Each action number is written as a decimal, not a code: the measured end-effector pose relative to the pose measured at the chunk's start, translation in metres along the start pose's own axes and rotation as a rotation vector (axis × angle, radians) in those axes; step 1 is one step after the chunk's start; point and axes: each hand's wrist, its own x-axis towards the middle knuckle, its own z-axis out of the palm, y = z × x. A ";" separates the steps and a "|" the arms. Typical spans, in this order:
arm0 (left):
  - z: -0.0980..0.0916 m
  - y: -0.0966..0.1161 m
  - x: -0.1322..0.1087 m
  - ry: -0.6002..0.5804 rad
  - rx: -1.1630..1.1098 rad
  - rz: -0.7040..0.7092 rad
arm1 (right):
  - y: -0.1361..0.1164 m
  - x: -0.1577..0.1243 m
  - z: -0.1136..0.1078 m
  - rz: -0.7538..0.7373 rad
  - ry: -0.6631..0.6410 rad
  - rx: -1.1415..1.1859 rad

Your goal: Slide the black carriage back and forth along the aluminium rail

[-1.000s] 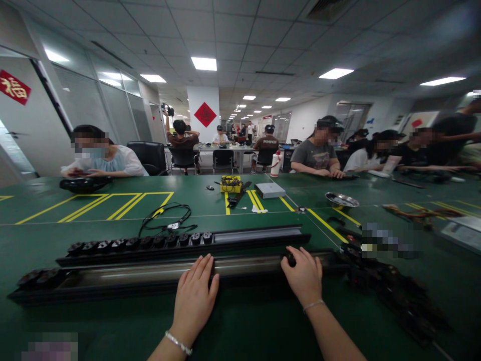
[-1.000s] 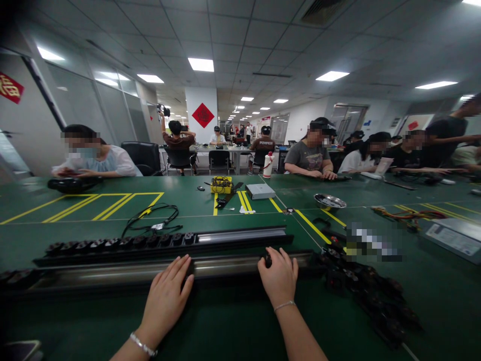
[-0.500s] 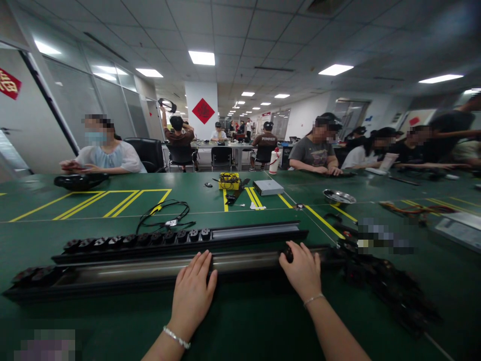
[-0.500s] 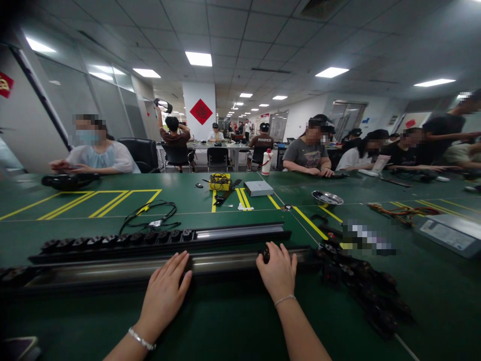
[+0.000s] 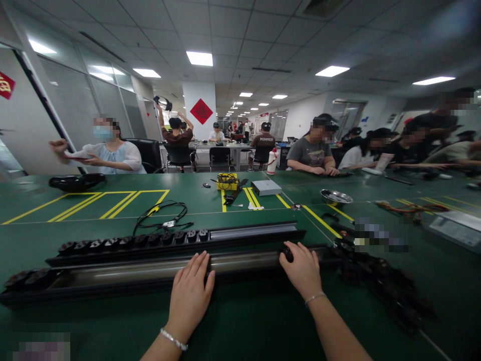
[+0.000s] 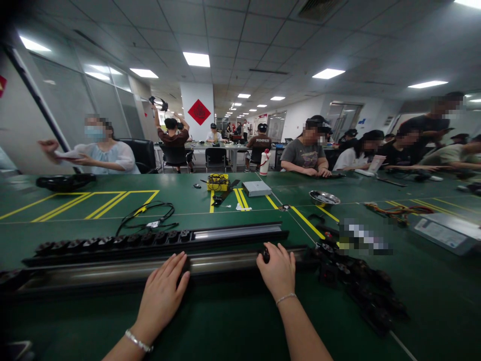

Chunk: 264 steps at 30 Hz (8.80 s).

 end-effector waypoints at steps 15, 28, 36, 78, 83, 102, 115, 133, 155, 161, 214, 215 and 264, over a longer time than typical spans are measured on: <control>0.003 -0.002 0.000 0.006 0.008 0.009 | 0.004 0.002 0.004 0.022 0.022 0.023; 0.002 -0.002 0.000 0.012 0.018 0.019 | 0.007 0.001 0.006 -0.014 0.116 0.053; 0.006 -0.005 -0.001 0.029 0.024 0.028 | 0.012 0.005 0.005 0.012 0.103 0.088; 0.005 0.013 0.006 0.048 0.052 0.111 | 0.013 -0.002 0.015 -0.005 0.165 -0.034; 0.013 0.040 0.014 0.010 0.043 0.178 | 0.017 -0.003 0.019 -0.050 0.201 -0.016; 0.026 0.106 0.032 0.044 -0.031 0.238 | 0.017 -0.004 0.013 -0.082 0.228 0.112; 0.037 0.096 0.030 0.122 -0.031 0.269 | 0.020 -0.005 0.012 -0.128 0.279 0.101; 0.043 0.089 0.032 0.136 -0.017 0.310 | 0.010 -0.006 0.007 -0.032 0.267 0.183; 0.039 0.092 0.029 0.172 -0.045 0.302 | 0.024 0.001 0.005 -0.095 0.234 0.122; 0.036 0.093 0.029 0.167 -0.062 0.291 | 0.024 0.001 0.002 -0.109 0.230 0.111; 0.032 0.100 0.029 0.090 -0.126 0.252 | 0.041 0.006 0.009 -0.038 0.243 0.062; 0.031 0.100 0.029 0.092 -0.130 0.256 | 0.041 0.006 0.009 -0.039 0.252 0.061; 0.035 0.098 0.030 0.121 -0.103 0.272 | 0.051 0.010 0.005 0.084 0.139 0.028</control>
